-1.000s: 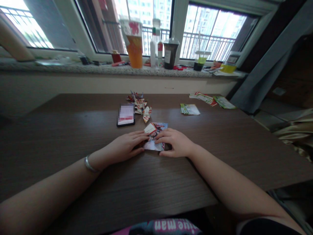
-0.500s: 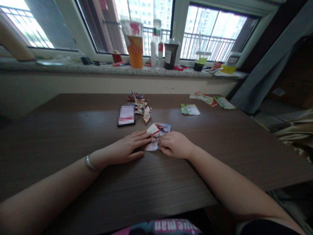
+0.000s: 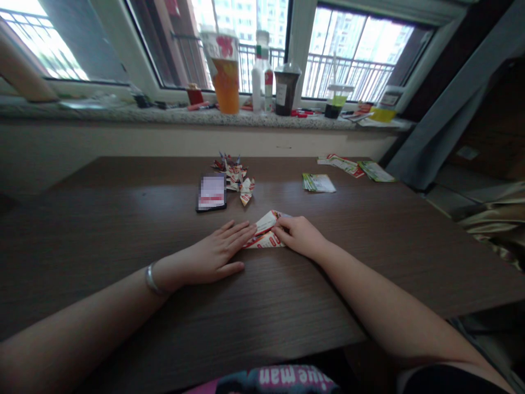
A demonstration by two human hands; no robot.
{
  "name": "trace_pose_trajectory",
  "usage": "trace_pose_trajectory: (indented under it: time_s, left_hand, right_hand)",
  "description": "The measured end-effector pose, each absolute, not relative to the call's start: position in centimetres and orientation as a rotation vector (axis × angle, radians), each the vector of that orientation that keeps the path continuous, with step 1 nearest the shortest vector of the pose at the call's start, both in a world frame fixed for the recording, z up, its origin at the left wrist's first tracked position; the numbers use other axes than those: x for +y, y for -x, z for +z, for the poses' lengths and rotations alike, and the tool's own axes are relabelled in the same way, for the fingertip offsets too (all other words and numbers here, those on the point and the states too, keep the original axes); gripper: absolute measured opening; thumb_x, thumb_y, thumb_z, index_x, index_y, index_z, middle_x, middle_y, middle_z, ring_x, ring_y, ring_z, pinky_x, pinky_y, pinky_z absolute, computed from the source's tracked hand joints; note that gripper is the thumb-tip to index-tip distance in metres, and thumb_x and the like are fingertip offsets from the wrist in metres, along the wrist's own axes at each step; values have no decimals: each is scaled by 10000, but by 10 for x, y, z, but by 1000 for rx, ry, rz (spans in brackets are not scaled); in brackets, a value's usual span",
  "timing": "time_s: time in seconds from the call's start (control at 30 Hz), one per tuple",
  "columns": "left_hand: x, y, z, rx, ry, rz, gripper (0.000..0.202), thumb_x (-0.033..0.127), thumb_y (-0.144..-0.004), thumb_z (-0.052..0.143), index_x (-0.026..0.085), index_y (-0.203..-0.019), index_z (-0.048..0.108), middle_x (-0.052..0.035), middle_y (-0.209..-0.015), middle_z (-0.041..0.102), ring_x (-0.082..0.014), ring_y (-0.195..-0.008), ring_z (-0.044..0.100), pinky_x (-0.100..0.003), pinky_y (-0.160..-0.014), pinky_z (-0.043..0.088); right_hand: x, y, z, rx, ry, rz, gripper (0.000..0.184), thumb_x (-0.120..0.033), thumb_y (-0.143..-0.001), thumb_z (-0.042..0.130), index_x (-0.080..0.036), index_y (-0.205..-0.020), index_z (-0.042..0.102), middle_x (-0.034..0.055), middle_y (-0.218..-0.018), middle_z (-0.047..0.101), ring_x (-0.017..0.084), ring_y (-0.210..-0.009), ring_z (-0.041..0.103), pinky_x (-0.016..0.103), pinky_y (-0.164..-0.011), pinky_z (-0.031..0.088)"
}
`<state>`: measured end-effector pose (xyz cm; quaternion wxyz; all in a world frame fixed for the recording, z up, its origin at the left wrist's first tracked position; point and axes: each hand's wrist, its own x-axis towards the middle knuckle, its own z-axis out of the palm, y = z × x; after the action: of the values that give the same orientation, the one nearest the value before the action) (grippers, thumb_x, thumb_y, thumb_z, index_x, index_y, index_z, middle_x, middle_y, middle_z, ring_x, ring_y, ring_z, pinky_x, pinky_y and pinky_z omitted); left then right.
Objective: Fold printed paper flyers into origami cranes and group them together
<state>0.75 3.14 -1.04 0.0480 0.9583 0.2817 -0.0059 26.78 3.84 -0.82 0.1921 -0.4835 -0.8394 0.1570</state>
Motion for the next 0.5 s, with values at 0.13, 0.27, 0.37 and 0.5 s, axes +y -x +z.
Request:
trace_pose_trajectory:
  time_s: [0.13, 0.27, 0.37, 0.5]
  left_hand:
    - [30, -6, -15, 780, -2942, 45, 731, 534, -943, 383, 146, -1510, 136, -114, -1577, 179, -231, -1460, 135, -400, -1183, 94]
    - [29, -7, -14, 772, -2940, 24, 738, 556, -945, 364, 141, -1511, 134, -119, -1575, 185, -234, -1459, 144, -404, -1181, 93]
    - [28, -9, -12, 769, -2946, -16, 720, 550, -953, 343, 149, -1514, 132, -109, -1577, 179, -228, -1462, 129, -394, -1181, 83]
    - [28, -10, -11, 759, -2952, -12, 731, 541, -957, 339, 147, -1520, 89, -99, -1582, 164, -216, -1465, 105, -381, -1184, 67]
  right_hand:
    - [42, -268, -13, -2269, 1455, 523, 239, -308, -897, 491, -180, -917, 693, 40, -826, 721, 156, -695, 619, 246, -646, 421]
    - [43, -269, -13, -2238, 1563, 443, 231, -300, -885, 504, -175, -884, 698, 50, -802, 719, 161, -670, 612, 252, -628, 412]
    - [43, -269, -12, -2273, 1597, 328, 228, -297, -883, 507, -172, -859, 696, 55, -768, 707, 158, -646, 596, 251, -608, 393]
    - [44, -269, -12, -2293, 1658, 209, 215, -297, -880, 516, -173, -824, 683, 58, -759, 699, 159, -642, 585, 256, -600, 375]
